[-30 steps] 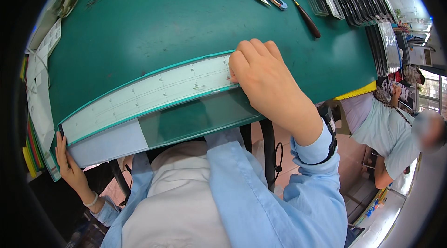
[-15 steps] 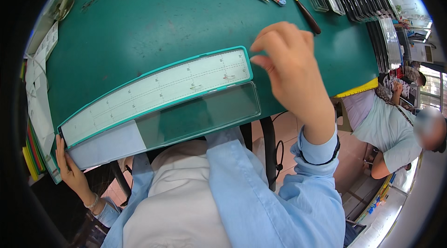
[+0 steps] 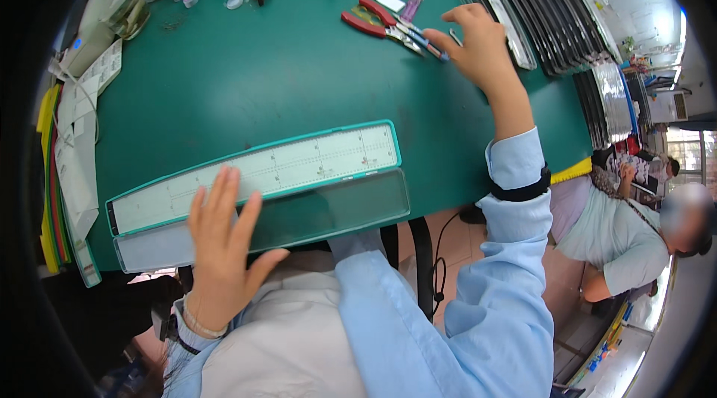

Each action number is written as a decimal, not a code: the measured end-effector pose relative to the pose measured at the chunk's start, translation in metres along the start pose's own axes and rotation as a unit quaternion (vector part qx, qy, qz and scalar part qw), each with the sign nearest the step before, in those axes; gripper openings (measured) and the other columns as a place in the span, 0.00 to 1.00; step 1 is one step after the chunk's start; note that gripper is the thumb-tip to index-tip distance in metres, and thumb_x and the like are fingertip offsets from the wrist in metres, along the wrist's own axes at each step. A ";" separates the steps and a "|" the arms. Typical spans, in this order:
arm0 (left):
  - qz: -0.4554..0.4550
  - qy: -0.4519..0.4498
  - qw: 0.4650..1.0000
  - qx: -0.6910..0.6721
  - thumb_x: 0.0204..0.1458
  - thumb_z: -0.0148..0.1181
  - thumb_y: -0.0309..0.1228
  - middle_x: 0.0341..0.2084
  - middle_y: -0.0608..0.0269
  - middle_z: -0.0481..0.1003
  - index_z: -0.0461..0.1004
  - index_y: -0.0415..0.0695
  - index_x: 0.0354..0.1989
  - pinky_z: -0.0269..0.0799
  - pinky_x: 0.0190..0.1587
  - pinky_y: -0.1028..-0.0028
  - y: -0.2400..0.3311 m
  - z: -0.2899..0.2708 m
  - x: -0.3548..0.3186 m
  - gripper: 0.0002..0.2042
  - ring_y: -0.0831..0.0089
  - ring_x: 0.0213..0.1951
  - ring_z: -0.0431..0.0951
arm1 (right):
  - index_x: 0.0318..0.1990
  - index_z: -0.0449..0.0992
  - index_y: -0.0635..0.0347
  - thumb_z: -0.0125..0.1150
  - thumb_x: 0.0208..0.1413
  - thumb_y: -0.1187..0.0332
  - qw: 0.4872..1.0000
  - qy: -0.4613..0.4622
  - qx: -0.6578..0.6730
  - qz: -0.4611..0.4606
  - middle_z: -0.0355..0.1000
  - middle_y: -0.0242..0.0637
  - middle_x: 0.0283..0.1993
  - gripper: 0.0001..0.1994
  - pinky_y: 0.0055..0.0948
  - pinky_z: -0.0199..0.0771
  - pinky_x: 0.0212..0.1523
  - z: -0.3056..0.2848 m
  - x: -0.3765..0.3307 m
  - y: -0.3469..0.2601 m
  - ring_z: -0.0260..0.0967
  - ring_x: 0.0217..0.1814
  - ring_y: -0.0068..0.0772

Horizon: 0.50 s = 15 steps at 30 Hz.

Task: Assembling components into a long metal or plastic housing on a fabrication floor.

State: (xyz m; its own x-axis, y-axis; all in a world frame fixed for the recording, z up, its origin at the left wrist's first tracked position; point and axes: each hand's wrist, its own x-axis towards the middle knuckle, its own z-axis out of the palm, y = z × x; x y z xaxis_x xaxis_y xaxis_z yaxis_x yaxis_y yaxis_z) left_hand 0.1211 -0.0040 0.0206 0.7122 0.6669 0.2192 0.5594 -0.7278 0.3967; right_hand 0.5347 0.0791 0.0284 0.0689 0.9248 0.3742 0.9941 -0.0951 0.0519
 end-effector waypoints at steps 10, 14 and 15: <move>0.008 -0.014 1.000 -0.024 0.34 0.70 0.52 0.63 0.32 0.52 0.59 0.36 0.62 0.43 0.65 0.47 0.009 0.022 0.028 0.48 0.39 0.66 0.51 | 0.40 0.78 0.62 0.62 0.44 0.36 0.990 -0.053 0.055 -0.123 0.71 0.48 0.43 0.33 0.44 0.60 0.52 0.037 0.051 -0.074 0.67 0.48 0.49; 0.000 -0.015 0.999 -0.029 0.33 0.71 0.52 0.63 0.32 0.53 0.60 0.36 0.62 0.44 0.65 0.48 0.008 0.024 0.030 0.48 0.39 0.66 0.51 | 0.38 0.74 0.69 0.63 0.47 0.40 0.986 -0.022 0.071 -0.148 0.68 0.55 0.39 0.32 0.45 0.67 0.46 0.050 0.061 -0.071 0.68 0.42 0.53; 0.000 -0.007 1.000 -0.028 0.33 0.70 0.52 0.63 0.33 0.53 0.60 0.37 0.62 0.44 0.65 0.48 0.008 0.024 0.032 0.47 0.39 0.65 0.52 | 0.37 0.73 0.71 0.65 0.47 0.43 0.982 -0.011 0.103 -0.161 0.68 0.56 0.39 0.32 0.43 0.69 0.46 0.049 0.060 -0.073 0.67 0.41 0.54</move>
State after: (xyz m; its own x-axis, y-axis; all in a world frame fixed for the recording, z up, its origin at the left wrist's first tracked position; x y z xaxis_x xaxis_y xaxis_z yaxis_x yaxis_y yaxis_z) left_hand 0.1586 0.0072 0.0096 0.7188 0.6638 0.2066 0.5343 -0.7176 0.4467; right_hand 0.4702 0.1598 0.0021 -0.2515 0.9029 0.3487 0.9604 0.2773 -0.0254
